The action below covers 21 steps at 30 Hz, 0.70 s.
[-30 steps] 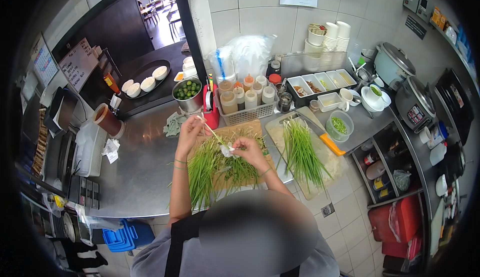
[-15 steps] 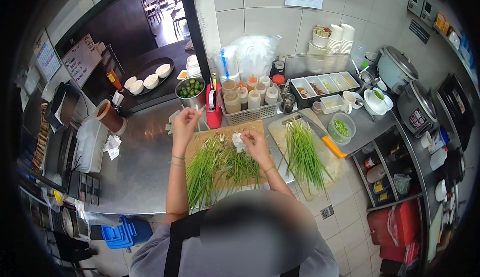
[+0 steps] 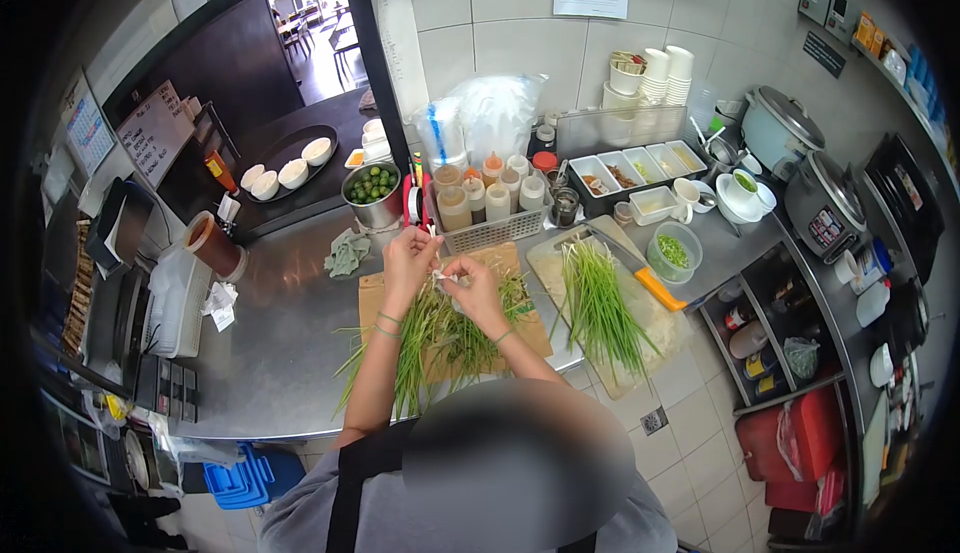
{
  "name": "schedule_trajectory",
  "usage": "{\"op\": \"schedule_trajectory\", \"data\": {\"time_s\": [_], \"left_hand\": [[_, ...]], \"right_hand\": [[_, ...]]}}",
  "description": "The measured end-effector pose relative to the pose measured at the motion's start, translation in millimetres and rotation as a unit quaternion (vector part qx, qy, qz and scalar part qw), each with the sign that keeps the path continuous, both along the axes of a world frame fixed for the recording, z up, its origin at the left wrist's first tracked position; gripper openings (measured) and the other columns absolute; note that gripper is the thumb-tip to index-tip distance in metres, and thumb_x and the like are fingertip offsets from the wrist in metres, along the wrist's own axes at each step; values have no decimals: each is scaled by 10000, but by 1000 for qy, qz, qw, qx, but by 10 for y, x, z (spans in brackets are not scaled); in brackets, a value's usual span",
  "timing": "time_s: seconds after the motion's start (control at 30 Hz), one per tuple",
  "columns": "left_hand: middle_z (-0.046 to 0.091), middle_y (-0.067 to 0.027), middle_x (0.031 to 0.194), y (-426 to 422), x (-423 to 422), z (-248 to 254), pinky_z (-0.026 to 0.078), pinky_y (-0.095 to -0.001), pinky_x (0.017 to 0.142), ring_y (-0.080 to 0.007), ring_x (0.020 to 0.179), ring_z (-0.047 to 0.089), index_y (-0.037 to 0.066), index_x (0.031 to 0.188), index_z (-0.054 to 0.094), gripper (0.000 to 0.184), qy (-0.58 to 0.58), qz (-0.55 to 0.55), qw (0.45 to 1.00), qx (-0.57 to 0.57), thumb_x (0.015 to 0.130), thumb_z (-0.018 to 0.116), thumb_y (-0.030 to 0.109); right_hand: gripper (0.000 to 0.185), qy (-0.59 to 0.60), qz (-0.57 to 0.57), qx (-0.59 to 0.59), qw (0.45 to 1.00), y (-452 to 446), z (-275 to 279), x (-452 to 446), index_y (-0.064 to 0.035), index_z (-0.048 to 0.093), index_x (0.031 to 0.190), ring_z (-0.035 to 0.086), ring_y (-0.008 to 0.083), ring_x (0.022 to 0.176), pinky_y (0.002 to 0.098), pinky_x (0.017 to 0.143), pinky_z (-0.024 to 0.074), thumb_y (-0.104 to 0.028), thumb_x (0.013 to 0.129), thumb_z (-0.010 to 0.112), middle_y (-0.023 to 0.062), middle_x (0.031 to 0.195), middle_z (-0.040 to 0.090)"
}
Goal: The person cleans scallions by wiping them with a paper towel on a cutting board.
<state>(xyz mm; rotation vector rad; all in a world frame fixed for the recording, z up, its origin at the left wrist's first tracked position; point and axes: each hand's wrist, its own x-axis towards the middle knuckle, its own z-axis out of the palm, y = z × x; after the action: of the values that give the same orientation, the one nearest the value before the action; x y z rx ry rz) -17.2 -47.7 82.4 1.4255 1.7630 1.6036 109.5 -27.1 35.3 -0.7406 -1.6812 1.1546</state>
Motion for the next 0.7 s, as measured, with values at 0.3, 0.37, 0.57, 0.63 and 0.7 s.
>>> {"op": "schedule_trajectory", "data": {"time_s": [0.3,0.37,0.57,0.63,0.7], "left_hand": [[578,-49,566,-20,-6,42,429,-200,424,-75,471,547,-21,692,541,185,32,9,999,19,770,652,105],[575,-46,568,-22,-34,37,430,-196,428,-70,475,545,-21,689,540,190,5,15,1000,26,774,649,109],[580,-50,561,-7,-290,137,416,-210,431,-86,479,560,-19,686,546,193,-34,59,994,88,786,635,120],[571,-39,567,-38,-361,261,409,-194,431,-67,482,541,-14,683,539,182,-33,61,991,114,792,628,101],[559,-20,577,-86,-425,419,409,-176,441,-49,489,521,-7,693,535,168,-53,65,989,123,795,629,88]], "right_hand": [[95,13,-29,39,999,34,60,-68,-8,591,745,564,119,718,244,690,437,3,663,638,40,744,612],[93,16,-25,46,999,25,52,-56,-5,578,738,567,139,695,256,666,438,5,665,635,57,716,600],[74,-22,-16,44,999,-138,1,55,4,571,722,561,151,655,266,629,438,11,672,625,73,687,588],[70,-37,-14,43,998,-176,-80,91,6,570,719,561,158,648,268,621,437,12,672,622,78,681,586],[70,-58,-12,44,997,-199,-171,135,6,570,719,564,166,643,270,614,438,10,672,622,84,677,584]]}}
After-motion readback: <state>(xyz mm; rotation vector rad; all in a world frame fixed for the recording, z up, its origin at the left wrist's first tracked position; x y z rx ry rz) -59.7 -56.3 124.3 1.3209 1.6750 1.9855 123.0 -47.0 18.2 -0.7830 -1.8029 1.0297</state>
